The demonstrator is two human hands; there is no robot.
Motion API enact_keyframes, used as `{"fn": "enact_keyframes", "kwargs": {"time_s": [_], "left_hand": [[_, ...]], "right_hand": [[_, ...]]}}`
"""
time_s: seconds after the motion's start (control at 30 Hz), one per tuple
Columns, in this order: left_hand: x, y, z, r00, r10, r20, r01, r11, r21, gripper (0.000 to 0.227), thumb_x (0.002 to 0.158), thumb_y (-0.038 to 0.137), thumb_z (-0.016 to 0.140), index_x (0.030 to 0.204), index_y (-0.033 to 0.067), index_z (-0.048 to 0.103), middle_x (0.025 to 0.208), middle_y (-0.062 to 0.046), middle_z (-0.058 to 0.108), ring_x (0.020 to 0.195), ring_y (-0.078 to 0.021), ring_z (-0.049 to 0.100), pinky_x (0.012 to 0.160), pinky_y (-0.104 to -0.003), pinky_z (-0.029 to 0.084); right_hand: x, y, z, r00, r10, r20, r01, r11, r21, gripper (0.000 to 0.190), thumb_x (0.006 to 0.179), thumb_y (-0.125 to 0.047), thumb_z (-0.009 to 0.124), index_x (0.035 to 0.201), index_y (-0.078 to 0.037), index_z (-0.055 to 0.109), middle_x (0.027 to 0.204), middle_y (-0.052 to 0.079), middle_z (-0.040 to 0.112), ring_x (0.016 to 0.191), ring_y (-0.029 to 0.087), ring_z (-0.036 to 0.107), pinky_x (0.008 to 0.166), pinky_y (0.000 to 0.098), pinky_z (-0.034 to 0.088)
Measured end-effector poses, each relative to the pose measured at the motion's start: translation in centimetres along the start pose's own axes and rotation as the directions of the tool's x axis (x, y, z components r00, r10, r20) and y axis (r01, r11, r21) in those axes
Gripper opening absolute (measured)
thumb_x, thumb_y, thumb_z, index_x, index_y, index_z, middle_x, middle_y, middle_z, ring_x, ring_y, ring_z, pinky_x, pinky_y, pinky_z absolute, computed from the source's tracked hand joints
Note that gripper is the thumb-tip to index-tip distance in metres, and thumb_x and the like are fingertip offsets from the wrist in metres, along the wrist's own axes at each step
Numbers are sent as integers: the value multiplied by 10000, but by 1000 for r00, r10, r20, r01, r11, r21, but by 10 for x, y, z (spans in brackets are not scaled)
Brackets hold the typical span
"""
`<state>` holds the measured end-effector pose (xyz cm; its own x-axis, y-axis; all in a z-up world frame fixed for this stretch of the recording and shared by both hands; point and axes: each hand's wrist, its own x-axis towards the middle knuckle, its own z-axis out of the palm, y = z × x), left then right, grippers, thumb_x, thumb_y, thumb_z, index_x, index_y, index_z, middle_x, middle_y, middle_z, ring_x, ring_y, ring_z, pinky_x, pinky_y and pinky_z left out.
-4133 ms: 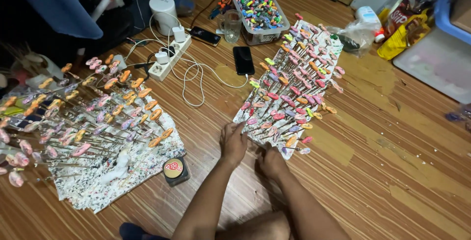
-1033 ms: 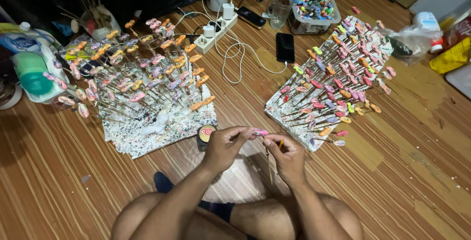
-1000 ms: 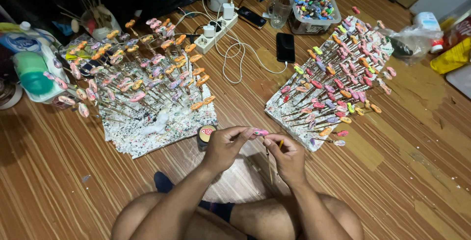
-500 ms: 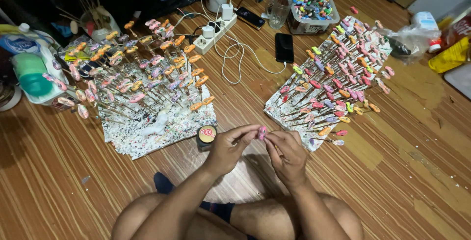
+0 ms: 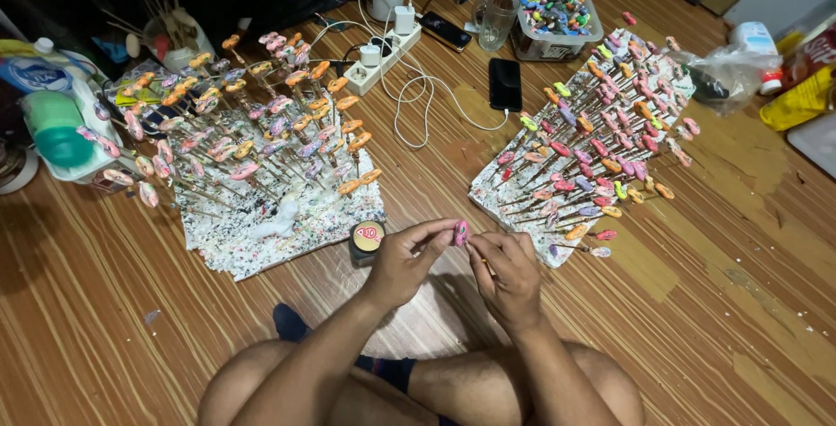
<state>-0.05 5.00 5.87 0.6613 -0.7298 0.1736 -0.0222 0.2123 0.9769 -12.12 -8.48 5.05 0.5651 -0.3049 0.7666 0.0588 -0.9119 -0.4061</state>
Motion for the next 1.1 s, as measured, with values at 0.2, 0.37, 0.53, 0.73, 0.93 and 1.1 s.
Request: {"fn": "enact_keyframes", "kwargs": {"time_s": [0.2,0.37,0.53,0.73,0.93,1.1], "left_hand": [[2,-11,-1,995,52,-87,-49,998,40,332,939,166,749,1235,18,722,1073,-181,747,972,-219,736,825,-335,616],[5,3,-14,943,296,152,-328,907,265,282,1010,78,557,1226,67,738,1160,-185,734,1116,-375,704,922,-449,574],[0,15,-17,911,294,288,-367,898,244,301,996,165,617,1249,31,711,1142,-214,744,1091,-399,711,905,-466,575],[-3,-5,-10,994,-28,106,4,977,215,248,948,164,669,1177,75,632,1026,-53,766,929,-125,725,841,-272,588],[-7,-16,0,983,-6,182,36,986,-161,390,959,121,646,1310,-18,548,1166,-161,687,1101,-215,688,999,-336,564],[-8,-33,3,985,-40,166,80,968,-239,320,946,49,666,1255,-11,609,1171,-119,694,1069,-151,655,980,-286,527]], "right_hand": [[0,-2,3,997,-33,72,35,999,-32,156,874,-92,767,1005,-165,812,865,26,750,770,269,658,710,371,568],[-4,5,4,996,-49,80,52,998,-37,149,899,-115,747,1032,-156,800,912,32,768,778,279,652,708,370,553],[-1,-9,-8,998,-55,43,60,992,-113,176,908,-112,743,1074,-155,787,962,21,778,804,275,657,746,354,541],[-12,-43,-27,1000,-24,-18,26,992,124,543,964,-16,489,1496,61,411,1380,219,595,1252,288,573,1098,405,466],[-15,-25,-18,986,162,42,-164,985,61,331,872,31,725,1175,-100,752,1053,74,611,795,137,565,655,248,468],[-8,-26,-11,989,146,29,-148,984,98,202,854,30,746,1046,-27,724,1036,83,682,868,170,657,751,269,545]]}}
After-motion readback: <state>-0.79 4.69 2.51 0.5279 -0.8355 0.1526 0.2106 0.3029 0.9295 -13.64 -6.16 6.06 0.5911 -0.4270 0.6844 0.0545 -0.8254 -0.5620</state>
